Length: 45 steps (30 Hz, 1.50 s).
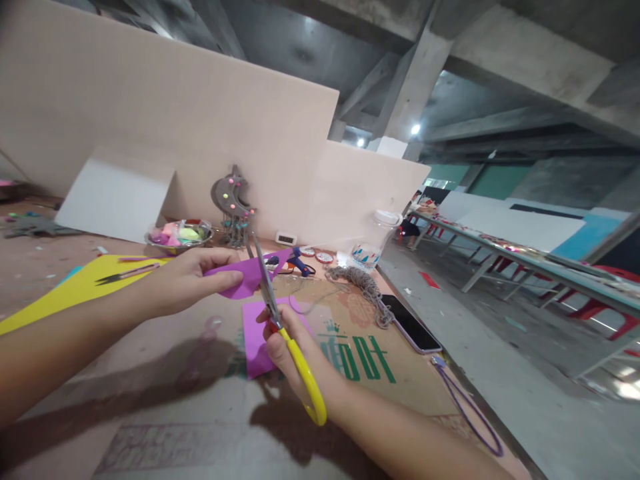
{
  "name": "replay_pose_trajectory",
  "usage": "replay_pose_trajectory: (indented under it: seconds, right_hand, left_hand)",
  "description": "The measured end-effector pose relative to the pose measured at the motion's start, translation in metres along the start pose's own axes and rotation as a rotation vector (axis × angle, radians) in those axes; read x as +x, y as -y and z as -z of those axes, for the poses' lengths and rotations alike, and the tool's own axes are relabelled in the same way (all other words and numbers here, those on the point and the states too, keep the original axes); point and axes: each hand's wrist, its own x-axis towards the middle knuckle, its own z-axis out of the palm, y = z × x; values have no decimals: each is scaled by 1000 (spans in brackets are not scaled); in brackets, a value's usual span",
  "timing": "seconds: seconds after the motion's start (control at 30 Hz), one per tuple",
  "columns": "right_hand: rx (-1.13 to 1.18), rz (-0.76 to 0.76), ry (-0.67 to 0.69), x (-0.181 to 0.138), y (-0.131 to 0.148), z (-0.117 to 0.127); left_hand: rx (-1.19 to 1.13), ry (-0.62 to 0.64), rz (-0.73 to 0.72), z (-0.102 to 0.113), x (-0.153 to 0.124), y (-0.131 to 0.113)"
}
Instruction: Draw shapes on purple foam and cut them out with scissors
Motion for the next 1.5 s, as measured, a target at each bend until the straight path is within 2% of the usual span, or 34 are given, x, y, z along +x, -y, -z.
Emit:
replay_pose_trajectory:
  seconds: [0.27, 0.5, 0.9, 1.2, 1.3, 1.4, 1.5]
  right_hand:
    - [-16, -22, -24, -2, -3, 0]
    - [7, -46, -28, -1, -4, 1]
    - [52, -51, -26, -1, -8, 0]
    - [143, -70, -12, -1, -12, -1]
    - [241, -59, -33, -1, -12, -3]
    - [259, -44, -55, -1, -12, -4]
    - [262, -36, -53, -1, -13, -4]
  left_hand:
    - [62, 5, 7, 2, -1, -1]
    - [161, -34, 64, 5, 0, -3]
    - [225, -81, 59, 7, 1, -4]
    - [71, -111, 93, 7, 3, -2]
    - [-49, -43, 104, 1, 5, 3]
    - [-108, 38, 50, -8, 5, 9]
    - [-148, -22, 41, -16, 5, 12]
